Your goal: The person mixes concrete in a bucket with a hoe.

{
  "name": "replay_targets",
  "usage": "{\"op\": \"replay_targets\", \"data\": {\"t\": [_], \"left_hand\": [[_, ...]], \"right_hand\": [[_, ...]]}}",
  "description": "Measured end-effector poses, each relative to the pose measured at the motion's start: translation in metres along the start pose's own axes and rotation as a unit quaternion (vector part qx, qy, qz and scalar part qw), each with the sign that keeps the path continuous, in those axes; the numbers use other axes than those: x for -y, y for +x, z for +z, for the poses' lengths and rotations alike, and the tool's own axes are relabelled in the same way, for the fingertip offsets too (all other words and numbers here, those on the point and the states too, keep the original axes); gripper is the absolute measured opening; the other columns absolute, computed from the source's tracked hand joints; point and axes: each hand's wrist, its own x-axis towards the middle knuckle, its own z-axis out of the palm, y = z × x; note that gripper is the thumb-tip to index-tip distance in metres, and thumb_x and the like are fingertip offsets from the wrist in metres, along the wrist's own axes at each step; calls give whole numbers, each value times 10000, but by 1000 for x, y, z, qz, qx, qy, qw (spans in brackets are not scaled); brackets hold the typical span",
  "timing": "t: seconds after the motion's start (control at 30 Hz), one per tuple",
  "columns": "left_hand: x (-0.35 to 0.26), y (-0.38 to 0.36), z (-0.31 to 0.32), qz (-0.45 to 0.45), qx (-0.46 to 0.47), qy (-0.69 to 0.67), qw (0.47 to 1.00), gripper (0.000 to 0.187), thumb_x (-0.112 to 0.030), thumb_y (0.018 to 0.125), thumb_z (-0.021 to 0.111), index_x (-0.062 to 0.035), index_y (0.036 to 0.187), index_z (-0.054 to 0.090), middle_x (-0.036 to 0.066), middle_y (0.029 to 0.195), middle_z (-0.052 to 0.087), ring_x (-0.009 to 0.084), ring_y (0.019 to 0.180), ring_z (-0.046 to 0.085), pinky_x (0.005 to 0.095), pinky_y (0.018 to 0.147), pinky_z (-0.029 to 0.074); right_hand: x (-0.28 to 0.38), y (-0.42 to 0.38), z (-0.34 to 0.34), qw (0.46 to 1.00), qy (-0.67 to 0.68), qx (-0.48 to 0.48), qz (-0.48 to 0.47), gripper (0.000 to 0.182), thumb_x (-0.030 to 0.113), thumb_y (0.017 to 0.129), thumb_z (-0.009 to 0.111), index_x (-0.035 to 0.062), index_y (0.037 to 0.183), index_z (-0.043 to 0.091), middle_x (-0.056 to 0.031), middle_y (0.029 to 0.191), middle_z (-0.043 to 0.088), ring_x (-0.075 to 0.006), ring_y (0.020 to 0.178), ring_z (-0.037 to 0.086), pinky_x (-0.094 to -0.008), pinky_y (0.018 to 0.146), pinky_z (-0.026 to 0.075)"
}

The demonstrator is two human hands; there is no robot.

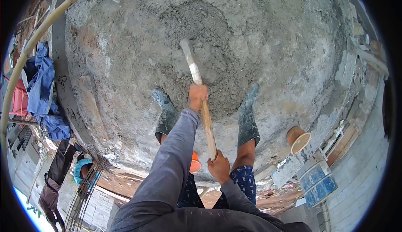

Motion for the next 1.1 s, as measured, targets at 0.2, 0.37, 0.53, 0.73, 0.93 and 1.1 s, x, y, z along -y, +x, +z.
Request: {"op": "replay_targets", "data": {"t": [0.2,0.37,0.53,0.73,0.93,1.1], "left_hand": [[46,-103,-34,-29,18,-30,999,274,-36,794,702,17,987,515,90,670,597,184,449,584,341,407,484],[-104,-117,-68,93,-32,-163,982,256,-7,820,697,-15,954,480,51,660,555,144,424,520,300,388,436],[-229,-53,-27,229,-16,-163,960,215,-23,844,691,-18,937,496,26,660,554,113,453,516,288,408,456],[-7,-29,64,78,60,149,984,462,-187,791,651,-17,1219,618,247,976,734,404,886,733,465,792,573],[44,-130,-13,48,31,178,982,503,-184,773,742,-1,1221,602,243,1027,729,390,979,727,445,870,559],[-80,-100,7,228,-23,92,969,422,-128,798,745,33,1154,586,175,884,698,284,774,710,416,748,572]], "right_hand": [[-57,-108,16,999,-31,5,-24,405,198,790,736,23,1131,603,-272,797,703,-471,749,699,-582,722,551],[-17,-10,-14,993,-35,-30,-111,391,192,796,739,52,1131,593,-230,765,704,-446,722,699,-548,676,550],[41,106,-60,979,-11,-110,-170,375,176,804,729,60,1124,573,-231,790,710,-445,749,702,-541,688,551],[-34,21,46,986,116,-99,65,300,139,806,705,-10,1053,623,-273,859,710,-473,853,697,-509,748,554],[-57,-102,103,990,107,-34,81,339,191,789,716,62,1081,600,-271,849,697,-501,830,677,-594,737,541],[-30,7,49,977,158,-134,-57,260,168,807,722,67,1009,593,-242,808,701,-464,779,685,-563,688,533]]}}
